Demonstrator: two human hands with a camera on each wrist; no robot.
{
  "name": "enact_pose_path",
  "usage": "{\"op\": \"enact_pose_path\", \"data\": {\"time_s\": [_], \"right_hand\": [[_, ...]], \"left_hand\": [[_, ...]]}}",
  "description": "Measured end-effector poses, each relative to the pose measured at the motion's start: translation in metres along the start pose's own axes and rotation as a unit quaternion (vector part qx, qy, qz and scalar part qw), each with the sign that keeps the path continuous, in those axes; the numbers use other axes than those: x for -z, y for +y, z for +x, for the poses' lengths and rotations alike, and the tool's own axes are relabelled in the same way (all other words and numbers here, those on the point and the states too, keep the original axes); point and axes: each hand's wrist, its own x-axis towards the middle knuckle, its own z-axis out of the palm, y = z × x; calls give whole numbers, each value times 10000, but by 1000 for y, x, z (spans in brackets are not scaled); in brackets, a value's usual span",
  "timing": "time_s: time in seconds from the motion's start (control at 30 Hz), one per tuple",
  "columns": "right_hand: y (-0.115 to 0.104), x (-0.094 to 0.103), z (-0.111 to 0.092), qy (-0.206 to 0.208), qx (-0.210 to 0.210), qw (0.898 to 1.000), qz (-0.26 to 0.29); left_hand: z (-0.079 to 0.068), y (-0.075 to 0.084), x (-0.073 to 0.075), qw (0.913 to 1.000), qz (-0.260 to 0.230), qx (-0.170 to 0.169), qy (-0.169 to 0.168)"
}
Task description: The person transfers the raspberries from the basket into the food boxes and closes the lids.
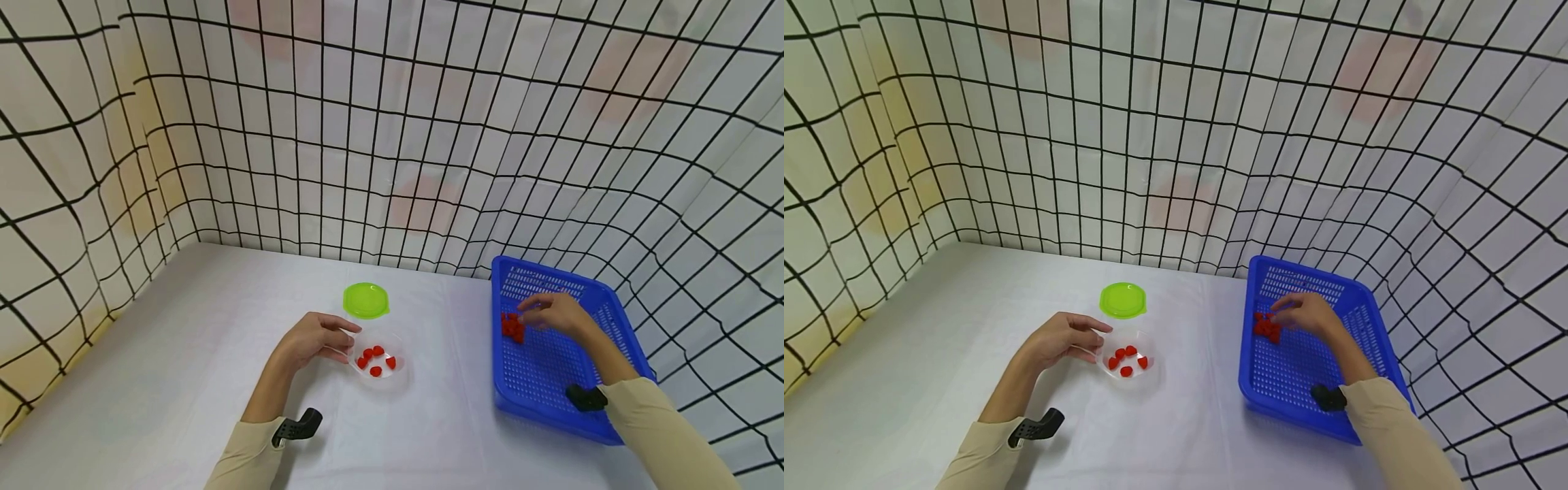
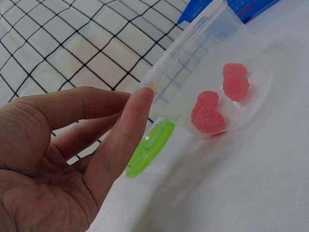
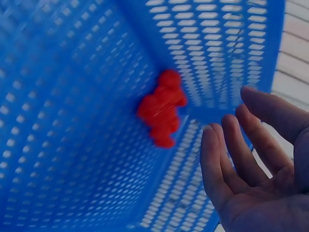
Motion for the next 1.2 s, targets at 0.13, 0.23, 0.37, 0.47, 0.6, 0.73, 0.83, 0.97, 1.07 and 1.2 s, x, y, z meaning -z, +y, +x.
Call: {"op": "enact_pose_path", "data": {"time_s": [0.13, 0.23, 0.37, 0.47, 0.6, 0.73, 0.83, 0.97, 1.07, 1.2], "right_hand": [[14, 0, 2, -98, -106, 9998, -161], [26, -1, 5, -157, -175, 9997, -121], [38, -5, 9, -286, -171, 9994, 54], [42, -8, 12, -327, -192, 9992, 97], [43, -11, 14, -362, -283, 9989, 92], [43, -14, 15, -382, -378, 9985, 112], [43, -16, 16, -363, -429, 9984, 111], [44, -17, 16, -316, -442, 9985, 91], [45, -17, 16, -324, -418, 9986, 77], [46, -17, 16, -326, -463, 9984, 29]], "left_hand": [[0, 0, 0, 10000, -3, 34, 60], [0, 0, 0, 10000, 11, 11, 62], [0, 0, 0, 10000, -27, -10, 49], [0, 0, 0, 10000, -47, 2, 43], [0, 0, 1, 10000, -21, -5, 14], [-1, 0, 1, 10000, -14, -42, -18], [-2, 0, 2, 10000, -37, -57, -37], [-2, 1, 2, 9999, -92, -33, -26], [-2, 0, 2, 10000, -90, -30, -17], [-2, 0, 2, 10000, -39, -33, -6]]}}
